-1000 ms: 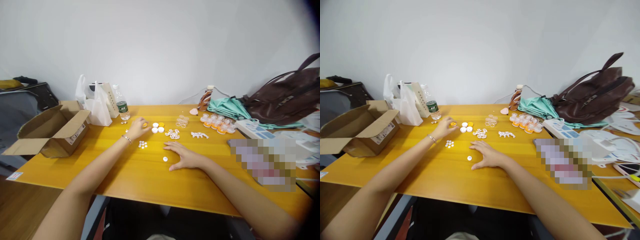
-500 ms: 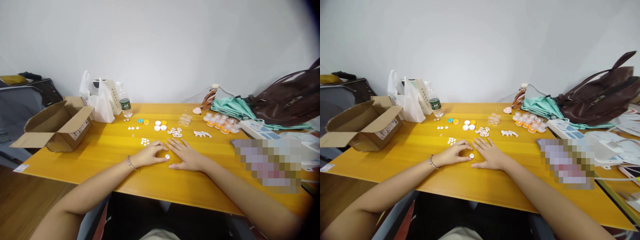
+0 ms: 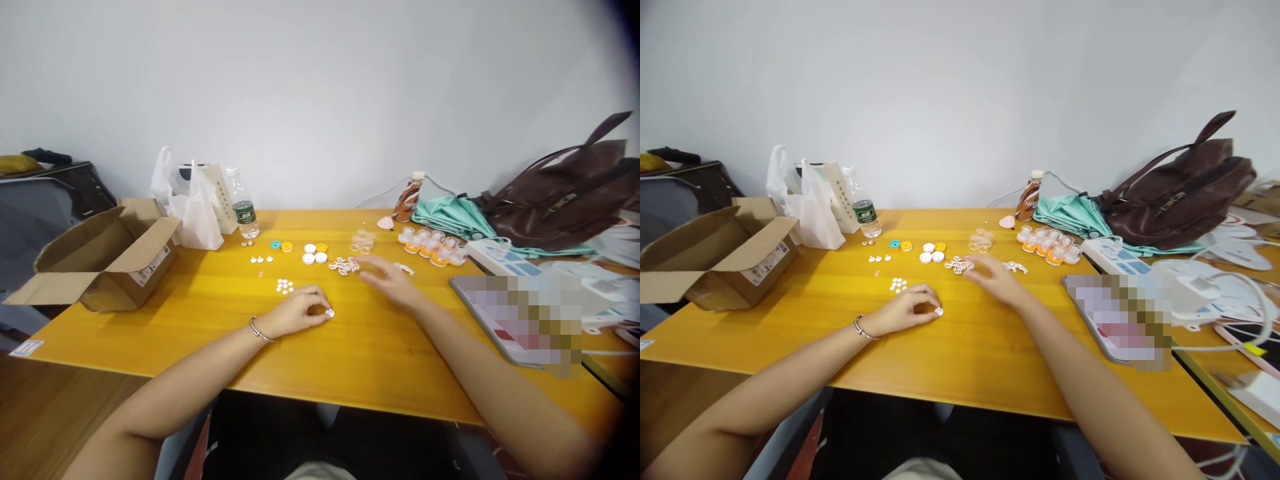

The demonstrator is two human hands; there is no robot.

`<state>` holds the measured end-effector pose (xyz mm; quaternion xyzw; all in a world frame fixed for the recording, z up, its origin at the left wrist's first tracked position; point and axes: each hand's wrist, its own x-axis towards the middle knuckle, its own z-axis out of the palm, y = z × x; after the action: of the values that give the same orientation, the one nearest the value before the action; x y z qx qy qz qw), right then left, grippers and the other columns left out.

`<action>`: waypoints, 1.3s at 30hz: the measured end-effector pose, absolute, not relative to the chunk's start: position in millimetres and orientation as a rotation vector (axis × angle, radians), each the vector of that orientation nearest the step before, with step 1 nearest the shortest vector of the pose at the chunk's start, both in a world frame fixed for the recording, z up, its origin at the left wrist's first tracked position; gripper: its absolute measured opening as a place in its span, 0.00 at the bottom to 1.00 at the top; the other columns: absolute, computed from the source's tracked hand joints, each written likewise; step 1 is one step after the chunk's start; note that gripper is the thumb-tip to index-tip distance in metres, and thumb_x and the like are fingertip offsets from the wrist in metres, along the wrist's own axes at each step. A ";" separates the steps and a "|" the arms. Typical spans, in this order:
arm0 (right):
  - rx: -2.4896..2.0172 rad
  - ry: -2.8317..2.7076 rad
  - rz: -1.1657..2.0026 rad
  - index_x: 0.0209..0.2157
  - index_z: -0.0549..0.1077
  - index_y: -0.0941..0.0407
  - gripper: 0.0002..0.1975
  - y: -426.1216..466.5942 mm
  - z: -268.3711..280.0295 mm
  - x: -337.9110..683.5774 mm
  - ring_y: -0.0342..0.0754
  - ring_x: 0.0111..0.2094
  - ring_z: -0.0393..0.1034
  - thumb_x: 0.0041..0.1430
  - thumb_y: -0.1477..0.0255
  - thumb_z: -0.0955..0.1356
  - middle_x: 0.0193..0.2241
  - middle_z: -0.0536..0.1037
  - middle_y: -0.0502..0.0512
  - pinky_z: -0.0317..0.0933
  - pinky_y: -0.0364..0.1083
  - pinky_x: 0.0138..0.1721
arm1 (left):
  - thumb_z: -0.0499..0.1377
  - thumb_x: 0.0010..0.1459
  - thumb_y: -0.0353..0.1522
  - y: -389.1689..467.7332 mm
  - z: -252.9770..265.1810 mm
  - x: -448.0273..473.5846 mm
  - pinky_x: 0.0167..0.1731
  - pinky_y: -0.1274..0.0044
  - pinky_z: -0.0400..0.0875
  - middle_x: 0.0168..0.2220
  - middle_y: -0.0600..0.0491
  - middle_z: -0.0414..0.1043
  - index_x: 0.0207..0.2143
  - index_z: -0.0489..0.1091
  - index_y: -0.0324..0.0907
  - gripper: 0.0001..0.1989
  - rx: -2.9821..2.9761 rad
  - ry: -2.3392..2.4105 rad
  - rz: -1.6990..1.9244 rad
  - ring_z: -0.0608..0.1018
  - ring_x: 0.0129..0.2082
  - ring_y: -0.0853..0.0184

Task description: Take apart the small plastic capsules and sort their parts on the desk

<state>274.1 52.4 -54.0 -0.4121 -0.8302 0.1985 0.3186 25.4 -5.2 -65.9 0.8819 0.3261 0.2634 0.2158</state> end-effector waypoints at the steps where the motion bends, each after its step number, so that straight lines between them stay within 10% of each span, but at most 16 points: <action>1: -1.187 -2.017 0.345 0.48 0.67 0.53 0.22 60.8 -50.4 288.5 0.54 0.51 0.61 0.56 0.56 0.59 0.49 0.69 0.57 0.52 0.54 0.53 | 0.54 0.57 0.36 -5.2 -66.0 25.4 0.41 0.77 0.66 0.35 0.51 0.68 0.36 0.70 0.41 0.10 2.452 0.907 0.724 0.71 0.37 0.69; 8: -1.961 -1.512 -0.459 0.44 0.71 0.63 0.22 96.4 -53.6 397.5 0.59 0.45 0.60 0.53 0.63 0.61 0.41 0.71 0.69 0.51 0.53 0.45 | 0.53 0.57 0.36 -5.1 -67.7 26.7 0.41 0.76 0.65 0.36 0.51 0.68 0.40 0.69 0.41 0.11 2.493 0.906 0.726 0.71 0.38 0.69; 25: -2.113 -1.736 -0.543 0.38 0.65 0.61 0.11 102.0 -66.2 388.6 0.52 0.38 0.60 0.55 0.69 0.61 0.37 0.70 0.63 0.49 0.46 0.40 | 0.51 0.59 0.34 -8.4 -62.8 26.4 0.40 0.77 0.65 0.34 0.51 0.70 0.35 0.71 0.41 0.10 2.584 0.874 0.738 0.71 0.36 0.69; 33: -1.766 -1.506 -0.159 0.40 0.59 0.58 0.15 84.9 -42.4 364.5 0.50 0.39 0.62 0.52 0.69 0.65 0.40 0.66 0.63 0.56 0.46 0.36 | 0.52 0.57 0.35 26.8 -44.4 -11.9 0.42 0.76 0.65 0.35 0.51 0.72 0.34 0.72 0.42 0.10 2.492 1.163 1.111 0.72 0.38 0.68; 39: -1.084 -1.812 0.694 0.38 0.58 0.53 0.17 50.0 -33.0 296.7 0.45 0.35 0.69 0.49 0.64 0.68 0.38 0.67 0.54 0.65 0.46 0.38 | 0.55 0.51 0.34 77.1 -42.8 -108.1 0.37 0.76 0.67 0.35 0.47 0.74 0.33 0.73 0.36 0.11 1.981 2.064 1.101 0.74 0.34 0.64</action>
<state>296.7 50.0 -33.0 -0.4371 -0.7308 0.2798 0.4434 -108.1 77.1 -42.8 0.6458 0.6727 0.3590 0.0379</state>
